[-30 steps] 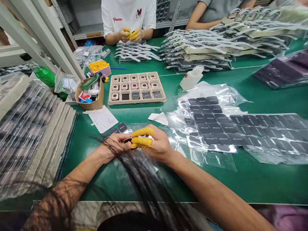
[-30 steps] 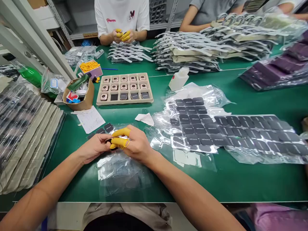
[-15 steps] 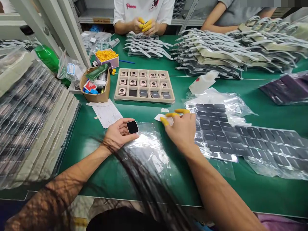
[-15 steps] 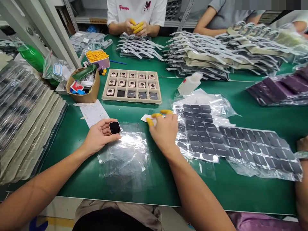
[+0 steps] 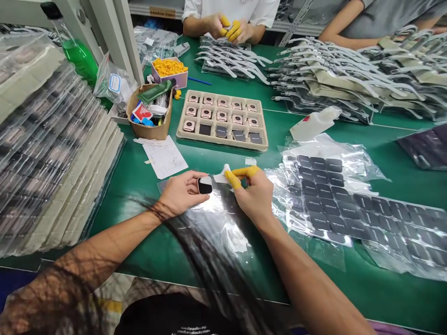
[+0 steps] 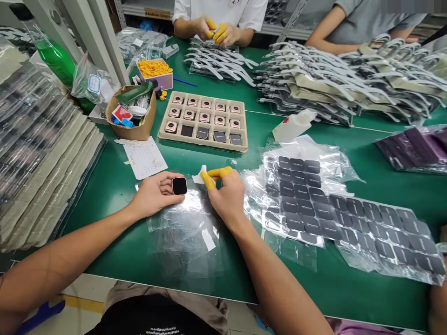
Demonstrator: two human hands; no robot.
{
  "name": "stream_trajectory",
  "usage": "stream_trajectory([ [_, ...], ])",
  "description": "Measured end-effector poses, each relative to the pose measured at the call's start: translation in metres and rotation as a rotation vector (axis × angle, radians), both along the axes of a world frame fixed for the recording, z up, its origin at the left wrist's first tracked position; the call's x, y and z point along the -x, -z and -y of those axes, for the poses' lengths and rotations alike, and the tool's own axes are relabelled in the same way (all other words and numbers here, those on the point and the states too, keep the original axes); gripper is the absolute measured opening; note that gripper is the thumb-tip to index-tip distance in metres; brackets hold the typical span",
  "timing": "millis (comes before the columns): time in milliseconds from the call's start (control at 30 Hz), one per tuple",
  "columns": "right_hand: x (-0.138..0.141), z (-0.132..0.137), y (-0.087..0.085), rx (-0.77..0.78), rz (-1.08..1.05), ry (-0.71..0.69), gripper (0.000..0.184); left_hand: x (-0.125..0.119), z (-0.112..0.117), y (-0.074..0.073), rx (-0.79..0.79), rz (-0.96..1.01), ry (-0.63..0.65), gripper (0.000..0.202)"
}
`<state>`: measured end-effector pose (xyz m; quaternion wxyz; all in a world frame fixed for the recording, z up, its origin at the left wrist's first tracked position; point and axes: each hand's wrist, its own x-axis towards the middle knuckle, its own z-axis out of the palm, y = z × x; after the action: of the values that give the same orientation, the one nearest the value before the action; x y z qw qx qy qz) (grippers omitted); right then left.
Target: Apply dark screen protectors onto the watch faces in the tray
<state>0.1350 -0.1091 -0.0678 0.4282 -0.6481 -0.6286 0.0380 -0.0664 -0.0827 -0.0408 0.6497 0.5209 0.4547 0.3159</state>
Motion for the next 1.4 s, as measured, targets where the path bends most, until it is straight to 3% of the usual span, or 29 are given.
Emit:
stream_trajectory([
  [100, 0.005, 0.002, -0.001, -0.005, -0.037, -0.127, 0.028, -0.001, 0.002, 0.004, -0.023, -0.022, 0.022, 0.051],
  [167, 0.006, -0.003, 0.0, 0.076, -0.007, -0.182, 0.028, 0.002, -0.002, 0.003, -0.009, 0.022, 0.003, 0.053],
  [267, -0.009, -0.014, 0.0, 0.202, 0.152, 0.055, 0.03, 0.01, -0.019, -0.004, -0.037, 0.193, -0.168, 0.065],
  [333, -0.017, -0.016, -0.003, 0.171, 0.244, 0.15, 0.036, 0.018, -0.033, -0.009, -0.12, 0.297, -0.342, 0.069],
  [400, -0.012, -0.017, -0.006, 0.133, 0.27, 0.004, 0.041, 0.024, -0.043, -0.012, -0.186, 0.337, -0.481, 0.066],
  [467, 0.005, -0.019, -0.008, 0.169, 0.274, -0.209, 0.041, 0.027, -0.047, -0.01, -0.199, 0.324, -0.535, 0.066],
  [533, 0.024, -0.024, -0.007, 0.245, 0.283, -0.298, 0.042, 0.027, -0.046, -0.008, -0.185, 0.289, -0.524, 0.068],
  [633, 0.038, -0.035, -0.004, 0.312, 0.229, -0.292, 0.044, 0.027, -0.041, -0.005, -0.164, 0.232, -0.46, 0.068],
  [833, 0.032, -0.04, 0.002, 0.333, -0.009, -0.275, 0.031, 0.03, -0.038, -0.004, -0.227, 0.063, -0.319, 0.063],
  [1033, 0.029, -0.033, 0.006, 0.218, -0.093, -0.262, 0.027, 0.032, -0.041, 0.001, -0.254, 0.026, -0.212, 0.059],
  [1267, 0.027, -0.03, 0.01, 0.032, 0.025, -0.316, 0.017, 0.036, -0.045, -0.001, -0.157, 0.038, -0.145, 0.063],
  [1400, 0.024, -0.029, 0.012, -0.092, 0.17, -0.364, 0.019, 0.036, -0.045, -0.003, -0.129, 0.046, -0.109, 0.058],
])
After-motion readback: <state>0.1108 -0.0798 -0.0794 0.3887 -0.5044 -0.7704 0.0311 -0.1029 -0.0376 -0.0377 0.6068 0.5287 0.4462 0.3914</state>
